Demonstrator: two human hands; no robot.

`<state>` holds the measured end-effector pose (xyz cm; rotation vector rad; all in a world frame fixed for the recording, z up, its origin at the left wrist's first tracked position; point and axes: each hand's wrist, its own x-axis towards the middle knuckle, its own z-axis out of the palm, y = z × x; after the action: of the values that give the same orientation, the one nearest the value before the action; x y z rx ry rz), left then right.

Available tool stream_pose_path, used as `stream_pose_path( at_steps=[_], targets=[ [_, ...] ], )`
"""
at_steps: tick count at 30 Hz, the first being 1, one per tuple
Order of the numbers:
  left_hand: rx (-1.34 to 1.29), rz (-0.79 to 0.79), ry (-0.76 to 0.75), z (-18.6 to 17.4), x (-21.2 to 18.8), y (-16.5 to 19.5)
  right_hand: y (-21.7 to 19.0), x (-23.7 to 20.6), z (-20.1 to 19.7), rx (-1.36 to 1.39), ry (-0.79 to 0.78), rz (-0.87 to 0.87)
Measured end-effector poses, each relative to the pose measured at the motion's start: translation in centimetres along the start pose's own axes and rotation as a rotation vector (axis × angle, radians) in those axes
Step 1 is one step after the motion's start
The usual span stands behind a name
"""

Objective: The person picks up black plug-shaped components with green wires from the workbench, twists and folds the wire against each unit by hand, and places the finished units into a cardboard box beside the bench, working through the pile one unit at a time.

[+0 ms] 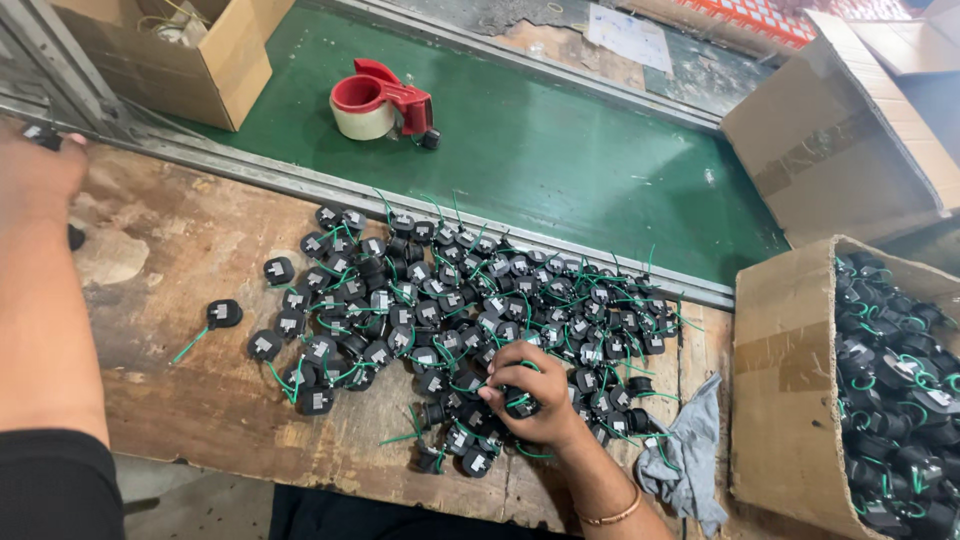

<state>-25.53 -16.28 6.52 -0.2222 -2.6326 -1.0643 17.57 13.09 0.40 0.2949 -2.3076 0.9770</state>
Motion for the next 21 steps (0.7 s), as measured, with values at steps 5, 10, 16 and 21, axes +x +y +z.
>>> stream_pose_path(
  at_steps=[5, 10, 16, 21],
  targets=[
    [0.025, 0.0, -0.147, 0.5, 0.8, 0.1, -0.6, -0.1, 0.0, -0.026, -0.019, -0.025],
    [0.132, 0.028, -0.247, 1.3, 1.2, -1.6, -0.8, 0.1, -0.2, -0.011, -0.026, -0.028],
    [0.359, 0.161, -0.367, 3.8, -3.3, -2.1, -0.7, -0.1, -0.1, -0.012, -0.026, -0.023],
    [-0.258, 0.517, -0.609, 4.1, -10.4, 1.2, -0.7, -0.1, -0.1, -0.008, -0.022, -0.025]
  ],
)
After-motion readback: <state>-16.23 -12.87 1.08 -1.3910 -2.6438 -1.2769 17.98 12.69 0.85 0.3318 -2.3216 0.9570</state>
